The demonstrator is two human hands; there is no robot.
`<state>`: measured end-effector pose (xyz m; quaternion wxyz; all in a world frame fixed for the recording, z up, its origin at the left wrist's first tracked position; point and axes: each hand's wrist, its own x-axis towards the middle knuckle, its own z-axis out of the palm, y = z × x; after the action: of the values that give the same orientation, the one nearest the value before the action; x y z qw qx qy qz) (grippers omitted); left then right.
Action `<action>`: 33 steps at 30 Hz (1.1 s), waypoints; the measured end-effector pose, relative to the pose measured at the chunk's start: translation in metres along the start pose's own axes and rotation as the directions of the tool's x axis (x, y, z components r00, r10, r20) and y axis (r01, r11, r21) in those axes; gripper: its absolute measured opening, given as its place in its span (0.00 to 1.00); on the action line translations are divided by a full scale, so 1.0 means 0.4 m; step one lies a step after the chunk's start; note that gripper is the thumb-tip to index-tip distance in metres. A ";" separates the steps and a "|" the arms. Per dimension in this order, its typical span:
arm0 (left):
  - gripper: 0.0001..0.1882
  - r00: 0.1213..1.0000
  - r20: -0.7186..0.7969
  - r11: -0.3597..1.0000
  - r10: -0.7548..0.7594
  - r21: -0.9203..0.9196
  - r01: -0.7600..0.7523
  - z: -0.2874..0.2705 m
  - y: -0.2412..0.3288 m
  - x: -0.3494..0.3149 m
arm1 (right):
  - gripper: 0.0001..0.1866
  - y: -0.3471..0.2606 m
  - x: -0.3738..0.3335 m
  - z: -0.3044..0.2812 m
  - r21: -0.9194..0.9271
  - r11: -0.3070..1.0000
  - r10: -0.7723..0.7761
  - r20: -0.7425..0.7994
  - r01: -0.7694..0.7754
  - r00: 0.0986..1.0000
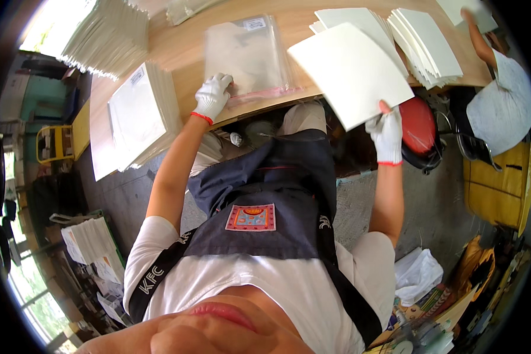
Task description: The person repeatedly picks up white rectangular sheets and places them into clear plastic bags on a wooden table. The person wears white gloves and a KFC apron while performing this repetitive packaging task in a workspace with stacks of materials.
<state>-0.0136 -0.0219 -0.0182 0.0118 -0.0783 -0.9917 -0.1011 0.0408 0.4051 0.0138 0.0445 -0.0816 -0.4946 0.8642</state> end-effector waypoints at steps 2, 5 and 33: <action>0.16 0.999 -0.031 0.998 0.012 -0.063 -0.014 0.008 -0.022 0.000 | 0.23 -0.005 -0.063 0.049 -0.072 0.988 0.134 0.006 -0.133 0.991; 0.12 0.996 -0.082 0.983 0.025 -0.177 -0.040 0.024 -0.042 -0.005 | 0.31 -0.001 -0.136 0.098 -0.096 0.975 0.218 0.211 -0.202 0.953; 0.20 0.971 -0.235 0.888 -0.036 -0.453 -0.076 -0.017 -0.012 -0.079 | 0.13 0.286 -0.250 0.124 0.242 0.854 0.421 0.196 -0.460 0.886</action>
<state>0.0167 -0.0326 -0.0136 0.1124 -0.0766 -0.9303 -0.3408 0.1304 0.2895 -0.0504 -0.1775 -0.1266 -0.3365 0.9161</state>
